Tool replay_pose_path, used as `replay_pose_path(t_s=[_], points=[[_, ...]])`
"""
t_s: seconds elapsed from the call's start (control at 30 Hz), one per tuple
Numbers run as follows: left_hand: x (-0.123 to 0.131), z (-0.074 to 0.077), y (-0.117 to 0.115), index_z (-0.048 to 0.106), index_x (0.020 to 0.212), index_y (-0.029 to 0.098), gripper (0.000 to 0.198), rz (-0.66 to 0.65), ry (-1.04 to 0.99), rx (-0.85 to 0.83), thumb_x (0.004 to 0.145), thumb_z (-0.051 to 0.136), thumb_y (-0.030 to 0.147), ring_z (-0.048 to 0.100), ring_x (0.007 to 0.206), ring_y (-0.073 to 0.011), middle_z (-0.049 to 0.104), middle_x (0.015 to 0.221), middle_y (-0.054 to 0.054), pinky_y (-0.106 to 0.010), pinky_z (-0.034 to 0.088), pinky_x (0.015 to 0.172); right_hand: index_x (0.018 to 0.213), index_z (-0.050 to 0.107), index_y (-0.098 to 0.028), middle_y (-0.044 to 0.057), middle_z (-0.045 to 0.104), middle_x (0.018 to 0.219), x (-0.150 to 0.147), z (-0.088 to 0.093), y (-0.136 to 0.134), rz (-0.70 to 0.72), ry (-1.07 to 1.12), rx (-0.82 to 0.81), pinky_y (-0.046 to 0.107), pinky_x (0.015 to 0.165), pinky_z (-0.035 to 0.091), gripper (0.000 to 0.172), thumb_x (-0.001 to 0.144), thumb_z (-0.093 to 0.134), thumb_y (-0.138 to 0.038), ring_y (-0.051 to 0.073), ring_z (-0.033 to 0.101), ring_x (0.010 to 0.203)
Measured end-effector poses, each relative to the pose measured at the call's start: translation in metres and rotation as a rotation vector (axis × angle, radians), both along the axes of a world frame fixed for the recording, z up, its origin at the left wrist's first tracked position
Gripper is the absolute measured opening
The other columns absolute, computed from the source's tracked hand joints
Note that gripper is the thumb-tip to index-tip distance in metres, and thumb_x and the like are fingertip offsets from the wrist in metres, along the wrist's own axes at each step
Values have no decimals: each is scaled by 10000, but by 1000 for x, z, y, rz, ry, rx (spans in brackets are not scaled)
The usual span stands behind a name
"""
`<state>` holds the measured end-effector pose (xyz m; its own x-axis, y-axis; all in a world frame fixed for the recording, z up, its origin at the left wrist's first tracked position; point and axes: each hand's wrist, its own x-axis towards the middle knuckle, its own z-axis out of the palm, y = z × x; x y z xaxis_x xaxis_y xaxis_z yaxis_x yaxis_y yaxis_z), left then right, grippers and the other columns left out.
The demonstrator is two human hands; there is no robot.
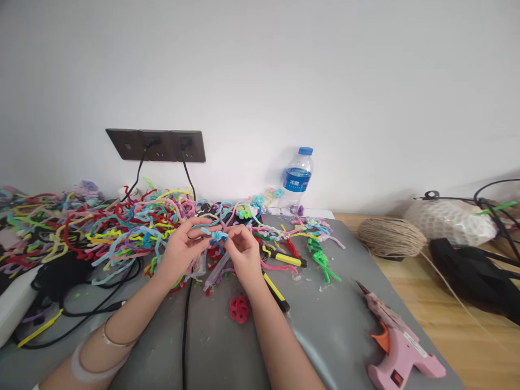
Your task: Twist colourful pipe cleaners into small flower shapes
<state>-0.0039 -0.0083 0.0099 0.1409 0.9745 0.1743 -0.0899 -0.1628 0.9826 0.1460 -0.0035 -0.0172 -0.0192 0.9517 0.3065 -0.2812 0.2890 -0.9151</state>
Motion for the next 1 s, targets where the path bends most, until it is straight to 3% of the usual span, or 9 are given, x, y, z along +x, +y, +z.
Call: replay_pose_path(t_s=[0.2, 0.37, 0.57, 0.83, 1.0], points=[[0, -3, -1, 586, 1141, 187, 339, 39, 185, 88, 812, 661, 225, 682, 1086, -244, 752, 1101, -105, -340, 537, 904, 722, 517, -224, 15, 561, 790, 1, 2, 1, 13, -96, 86, 300, 722, 455, 221, 816, 657, -366, 173, 535, 774], [-1, -2, -2, 579, 1090, 204, 283, 46, 267, 138, 815, 648, 201, 667, 1113, -239, 753, 1102, -94, -343, 506, 939, 728, 539, -220, 2, 532, 751, 4, 2, 2, 41, -132, 65, 293, 701, 442, 245, 828, 658, -409, 161, 505, 728], [0, -5, 0, 447, 863, 224, 252, 18, 55, 20, 801, 685, 281, 704, 1002, -236, 758, 877, -49, -327, 534, 850, 790, 591, -221, 7, 597, 777, 5, -1, 2, 159, -72, -42, 299, 725, 457, 255, 818, 687, -456, 170, 553, 751], [-2, -12, 5, 646, 800, 170, 77, 45, 102, 105, 769, 678, 232, 692, 842, -191, 716, 837, -48, -284, 534, 771, 806, 583, -229, -1, 605, 769, 6, -5, 3, 177, -37, -71, 313, 736, 500, 281, 807, 703, -482, 167, 592, 727], [-1, -6, 2, 668, 730, 185, 49, 85, 254, 271, 778, 665, 187, 669, 1019, -244, 741, 1022, -95, -354, 522, 866, 937, 567, -257, 17, 656, 881, 2, -5, 2, 243, 52, -112, 322, 746, 538, 294, 814, 691, -494, 170, 628, 759]])
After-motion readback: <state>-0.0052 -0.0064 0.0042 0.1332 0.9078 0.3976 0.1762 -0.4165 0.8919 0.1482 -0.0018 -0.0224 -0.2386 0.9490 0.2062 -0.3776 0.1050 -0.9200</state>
